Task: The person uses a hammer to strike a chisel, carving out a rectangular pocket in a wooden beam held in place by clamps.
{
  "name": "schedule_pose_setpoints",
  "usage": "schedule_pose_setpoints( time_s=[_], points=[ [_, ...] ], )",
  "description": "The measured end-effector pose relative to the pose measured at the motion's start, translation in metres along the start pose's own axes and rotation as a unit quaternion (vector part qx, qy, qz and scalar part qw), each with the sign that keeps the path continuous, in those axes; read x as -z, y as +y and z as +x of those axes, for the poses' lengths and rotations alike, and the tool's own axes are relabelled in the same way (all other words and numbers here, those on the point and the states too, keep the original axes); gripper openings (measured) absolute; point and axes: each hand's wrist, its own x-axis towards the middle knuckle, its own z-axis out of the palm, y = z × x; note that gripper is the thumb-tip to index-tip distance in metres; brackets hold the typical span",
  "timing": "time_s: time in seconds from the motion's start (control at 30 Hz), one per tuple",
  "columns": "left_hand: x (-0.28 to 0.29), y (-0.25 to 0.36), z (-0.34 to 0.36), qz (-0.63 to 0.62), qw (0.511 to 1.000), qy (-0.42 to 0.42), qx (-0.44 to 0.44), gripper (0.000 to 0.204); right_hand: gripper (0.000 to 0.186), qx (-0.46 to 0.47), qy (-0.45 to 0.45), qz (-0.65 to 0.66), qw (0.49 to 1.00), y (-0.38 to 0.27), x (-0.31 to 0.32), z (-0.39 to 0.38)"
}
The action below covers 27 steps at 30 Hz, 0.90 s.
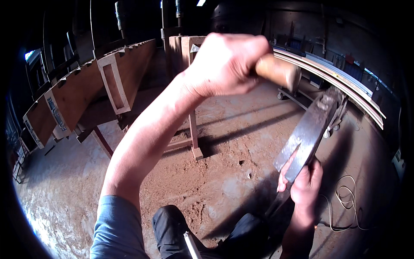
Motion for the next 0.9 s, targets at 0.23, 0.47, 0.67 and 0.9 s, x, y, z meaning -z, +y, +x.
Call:
schedule_pose_setpoints(
  time_s=[0.23,0.47,0.67,0.9],
  points=[
    [-0.018,0.009,-0.054,0.004,0.965,-0.174,-0.194,0.026,0.041,-0.007,0.022,-0.030,0.999,0.044,0.022,-0.059],
    [-0.022,0.011,-0.077,-0.002,0.932,-0.274,-0.235,0.020,0.029,-0.032,0.014,-0.096,0.995,0.069,0.030,-0.078],
    [-0.013,-0.002,-0.091,0.014,0.916,-0.336,-0.219,0.016,0.024,0.018,-0.012,-0.208,0.978,0.079,0.034,-0.076],
    [-0.006,-0.014,-0.089,-0.007,0.906,-0.329,-0.266,0.024,0.040,0.011,-0.065,-0.257,0.964,0.081,0.013,-0.066]
  ],
)
